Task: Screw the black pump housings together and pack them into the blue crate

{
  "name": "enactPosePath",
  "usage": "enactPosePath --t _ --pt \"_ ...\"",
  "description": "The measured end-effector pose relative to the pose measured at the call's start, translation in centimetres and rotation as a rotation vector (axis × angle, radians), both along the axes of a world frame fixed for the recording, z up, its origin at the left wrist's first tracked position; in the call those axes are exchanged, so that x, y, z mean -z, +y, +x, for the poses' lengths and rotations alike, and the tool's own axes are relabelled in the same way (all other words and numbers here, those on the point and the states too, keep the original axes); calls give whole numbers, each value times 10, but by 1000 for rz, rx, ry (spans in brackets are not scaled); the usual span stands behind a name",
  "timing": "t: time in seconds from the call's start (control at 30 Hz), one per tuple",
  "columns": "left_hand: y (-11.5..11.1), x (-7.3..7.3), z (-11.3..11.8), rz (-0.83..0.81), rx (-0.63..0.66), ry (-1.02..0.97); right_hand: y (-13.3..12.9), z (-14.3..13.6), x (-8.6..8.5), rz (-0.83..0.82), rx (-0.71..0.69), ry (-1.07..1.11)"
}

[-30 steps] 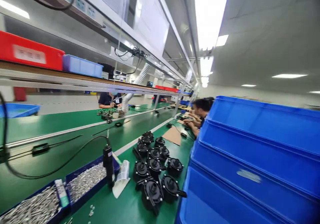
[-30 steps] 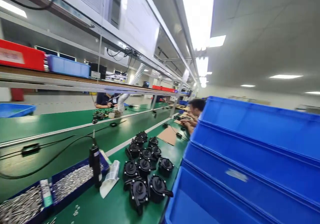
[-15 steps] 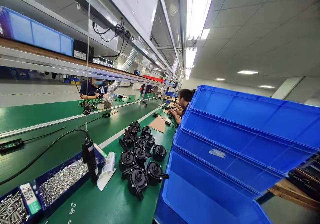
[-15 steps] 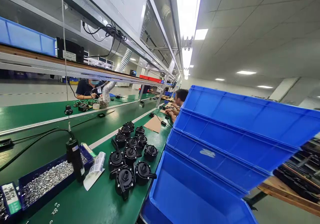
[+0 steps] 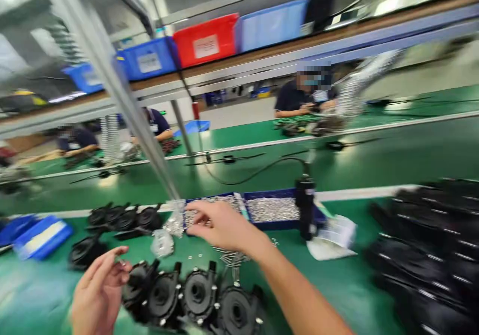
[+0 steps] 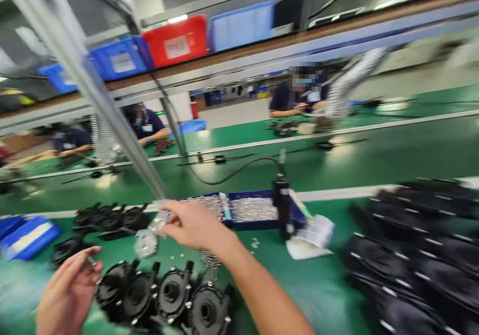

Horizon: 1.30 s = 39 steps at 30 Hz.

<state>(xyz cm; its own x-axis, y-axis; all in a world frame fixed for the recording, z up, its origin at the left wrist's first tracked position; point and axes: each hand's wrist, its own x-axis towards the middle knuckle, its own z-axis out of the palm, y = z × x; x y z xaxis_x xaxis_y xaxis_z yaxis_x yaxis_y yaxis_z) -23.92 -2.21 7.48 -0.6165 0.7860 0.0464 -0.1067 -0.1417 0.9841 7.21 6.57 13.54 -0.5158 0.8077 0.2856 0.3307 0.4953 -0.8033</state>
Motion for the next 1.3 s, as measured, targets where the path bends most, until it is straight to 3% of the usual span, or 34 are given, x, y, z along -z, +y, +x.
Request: enactPosePath --t 0.07,0.17,0.33,0.47,0.57,0.67,0.77,0.97,1.13,1.3 --pt "-15 7 -22 -22 -66 -87 11 8 5 -18 -4 27" --pt "-32 28 -36 -73 -137 -110 16 14 7 -17 7 -8" --pt "-63 53 -37 -120 -48 9 16 12 11 5 38 -122" --pt "-78 67 -45 -147 68 281 27 11 21 21 60 -226" --pt "-82 76 -60 -35 58 716 41 12 32 39 112 -356" --pt "-80 76 -73 174 41 1220 53 13 43 35 136 -446" --pt "-76 69 -75 273 141 1448 58 14 50 27 135 -437" --pt "-72 61 -72 158 265 1477 60 15 53 39 142 -417" --pt "-67 61 -67 -180 333 1385 60 14 53 49 151 -436" --pt "-56 52 -54 -322 384 1285 57 15 49 53 142 -448"
